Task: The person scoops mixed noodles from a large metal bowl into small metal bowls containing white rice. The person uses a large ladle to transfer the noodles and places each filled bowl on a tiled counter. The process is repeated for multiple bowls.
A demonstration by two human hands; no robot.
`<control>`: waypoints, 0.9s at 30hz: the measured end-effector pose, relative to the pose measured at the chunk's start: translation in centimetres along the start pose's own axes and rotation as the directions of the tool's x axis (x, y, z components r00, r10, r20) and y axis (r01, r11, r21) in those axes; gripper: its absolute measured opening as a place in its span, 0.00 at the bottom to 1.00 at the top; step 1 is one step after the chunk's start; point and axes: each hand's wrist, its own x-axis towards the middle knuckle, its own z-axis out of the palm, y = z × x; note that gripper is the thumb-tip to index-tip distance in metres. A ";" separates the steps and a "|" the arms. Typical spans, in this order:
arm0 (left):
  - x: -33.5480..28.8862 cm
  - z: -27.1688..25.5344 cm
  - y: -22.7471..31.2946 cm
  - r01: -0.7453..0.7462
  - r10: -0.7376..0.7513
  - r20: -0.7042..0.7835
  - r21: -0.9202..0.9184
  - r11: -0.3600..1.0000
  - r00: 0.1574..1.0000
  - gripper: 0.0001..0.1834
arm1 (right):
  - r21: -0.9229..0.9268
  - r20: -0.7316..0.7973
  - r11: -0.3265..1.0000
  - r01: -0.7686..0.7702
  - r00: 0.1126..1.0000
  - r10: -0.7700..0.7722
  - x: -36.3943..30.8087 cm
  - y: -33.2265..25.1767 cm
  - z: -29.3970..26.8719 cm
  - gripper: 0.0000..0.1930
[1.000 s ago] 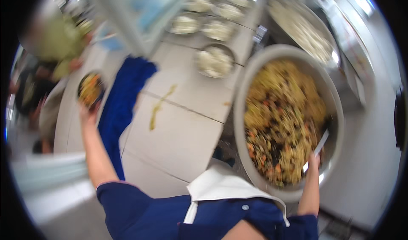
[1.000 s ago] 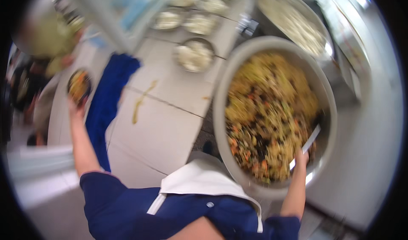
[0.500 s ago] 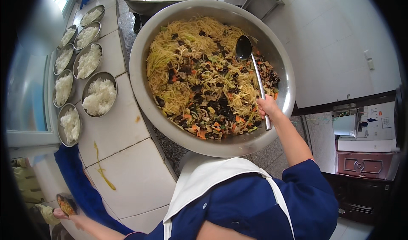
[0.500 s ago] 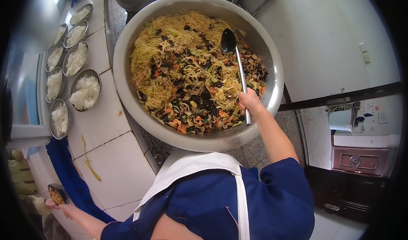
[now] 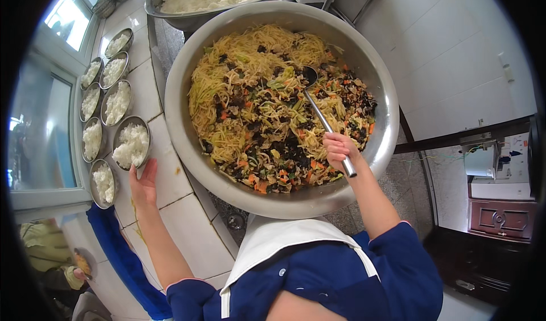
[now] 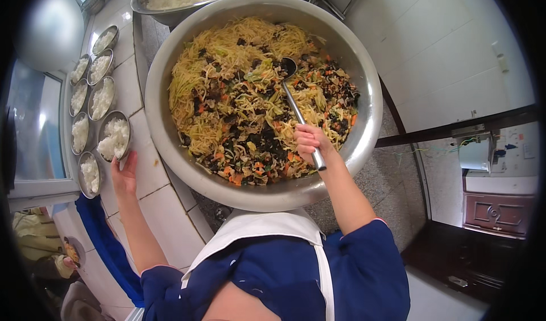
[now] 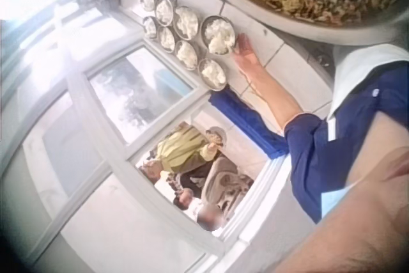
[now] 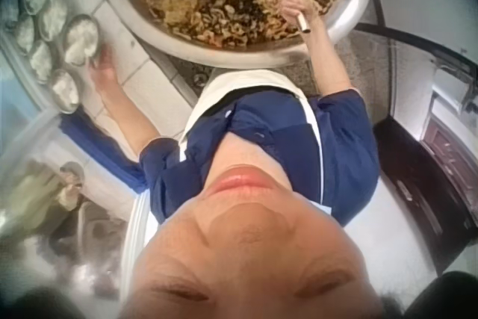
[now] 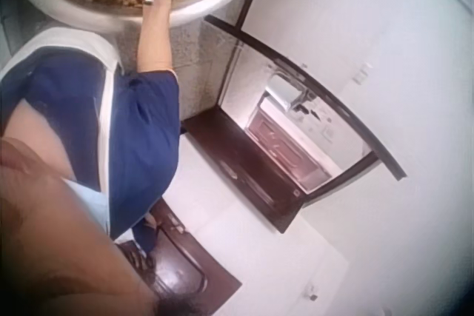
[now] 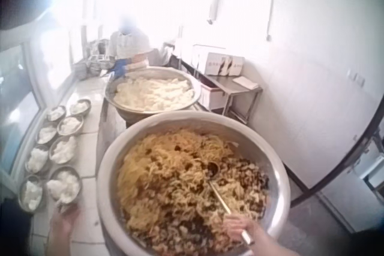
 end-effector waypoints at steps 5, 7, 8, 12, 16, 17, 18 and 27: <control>4.2 0.7 0.9 0.075 -0.079 -0.019 -0.130 0.989 0.997 0.25 | -0.235 -0.211 0.964 -0.126 0.975 0.076 -0.2 -1.1 0.6 0.16; 3.4 2.3 0.9 0.051 -0.054 -0.039 -0.074 0.996 0.998 0.28 | -0.407 -0.338 0.903 -0.137 0.941 -0.010 0.7 -0.4 1.8 0.16; 2.4 3.2 0.1 0.021 -0.021 -0.020 -0.021 1.000 1.000 0.29 | -0.421 -0.362 0.897 -0.137 0.932 -0.027 0.6 -0.2 2.0 0.16; -1.6 5.4 -2.2 0.025 -0.017 0.136 -0.061 0.998 0.991 0.32 | 0.025 -0.018 0.997 -0.073 0.997 0.074 -2.0 -0.7 1.5 0.18; -3.5 9.6 -5.4 0.218 -0.133 0.378 -0.191 0.957 0.916 0.28 | 0.226 0.093 0.974 -0.010 0.996 -0.011 -3.8 0.4 3.0 0.19; -3.5 10.5 -6.7 0.268 -0.176 0.397 -0.189 0.945 0.901 0.26 | 0.207 0.103 0.978 0.003 0.994 -0.025 -4.3 0.2 3.0 0.18; -4.4 12.7 -7.9 0.274 -0.192 0.374 -0.181 0.945 0.907 0.23 | 0.170 0.097 0.985 0.005 0.995 -0.022 -4.9 0.1 3.1 0.17; -2.6 20.0 -18.5 0.290 -0.354 0.366 0.217 0.932 0.861 0.28 | -0.271 0.048 0.962 0.036 0.999 -0.024 -9.4 2.3 6.4 0.10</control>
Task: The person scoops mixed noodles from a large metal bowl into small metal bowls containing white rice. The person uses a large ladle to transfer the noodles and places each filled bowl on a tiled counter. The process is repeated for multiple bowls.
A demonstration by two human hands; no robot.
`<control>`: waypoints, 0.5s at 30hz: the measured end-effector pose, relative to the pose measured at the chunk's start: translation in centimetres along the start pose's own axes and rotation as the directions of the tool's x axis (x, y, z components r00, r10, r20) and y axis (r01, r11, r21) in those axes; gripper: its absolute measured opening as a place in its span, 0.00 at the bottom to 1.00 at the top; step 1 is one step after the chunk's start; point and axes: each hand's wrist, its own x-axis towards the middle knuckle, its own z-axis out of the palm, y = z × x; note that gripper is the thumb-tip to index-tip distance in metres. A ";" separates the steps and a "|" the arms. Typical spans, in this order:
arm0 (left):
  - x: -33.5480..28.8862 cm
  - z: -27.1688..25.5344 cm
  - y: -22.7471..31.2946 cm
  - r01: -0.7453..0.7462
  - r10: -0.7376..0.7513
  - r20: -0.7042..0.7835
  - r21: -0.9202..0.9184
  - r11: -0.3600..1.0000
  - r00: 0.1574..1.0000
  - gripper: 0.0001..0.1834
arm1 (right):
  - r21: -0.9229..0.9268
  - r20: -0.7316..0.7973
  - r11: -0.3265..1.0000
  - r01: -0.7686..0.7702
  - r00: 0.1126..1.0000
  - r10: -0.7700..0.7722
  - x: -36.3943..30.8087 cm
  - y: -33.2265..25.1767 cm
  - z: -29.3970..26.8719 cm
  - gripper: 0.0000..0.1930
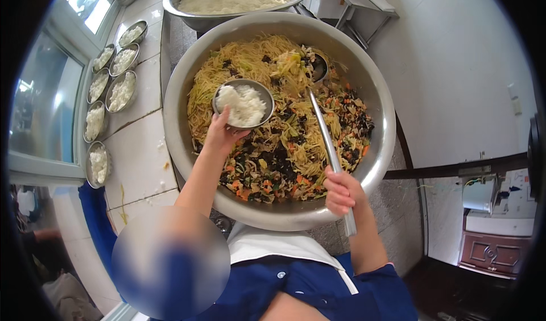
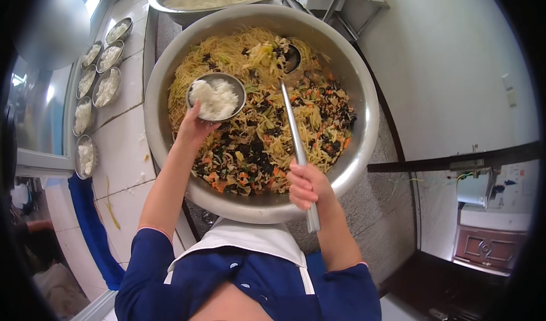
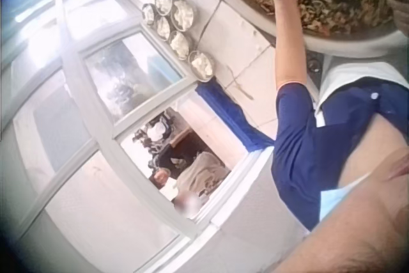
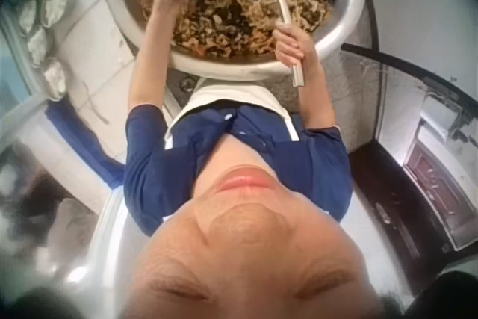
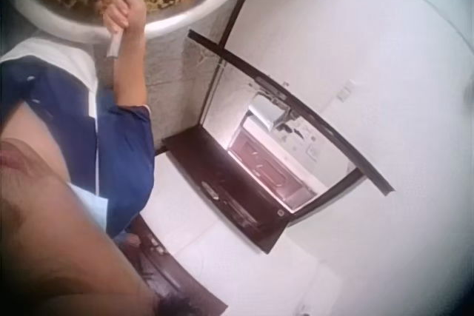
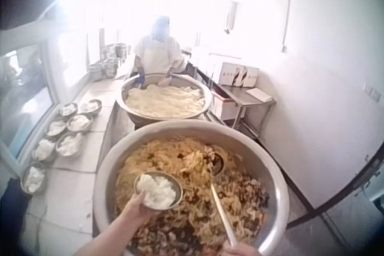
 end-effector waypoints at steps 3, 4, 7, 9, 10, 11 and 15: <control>0.8 3.1 -1.0 -0.022 0.022 -0.064 -0.001 1.000 0.998 0.29 | -0.192 -0.013 0.981 -0.012 1.000 0.010 -1.1 1.2 0.0 0.06; 1.3 3.9 -1.2 -0.024 0.022 -0.087 -0.015 1.000 0.996 0.29 | -0.260 -0.055 0.965 -0.029 0.998 0.016 -1.3 1.6 0.7 0.05; 1.4 5.2 -0.9 -0.057 0.049 -0.108 -0.074 0.996 0.993 0.29 | -0.435 -0.135 0.896 -0.093 0.990 0.038 -1.5 3.1 1.0 0.06; 1.4 5.1 -0.6 -0.097 0.082 -0.117 -0.129 0.987 0.990 0.31 | -0.521 -0.225 0.843 -0.133 0.974 0.015 -1.2 4.2 1.1 0.07; 1.4 4.7 -0.5 -0.111 0.097 -0.133 -0.100 0.989 0.986 0.33 | -0.584 -0.240 0.802 -0.124 0.971 -0.025 -1.1 4.5 1.0 0.06; 1.3 4.4 -0.4 -0.134 0.120 -0.126 -0.110 0.985 0.985 0.33 | -0.644 -0.250 0.756 -0.116 0.966 -0.064 -0.9 4.7 0.7 0.06; 0.0 2.8 -0.1 -0.179 0.168 -0.106 -0.101 0.979 0.980 0.33 | -0.928 -0.220 0.360 -0.092 0.917 -0.334 0.0 5.7 -0.8 0.06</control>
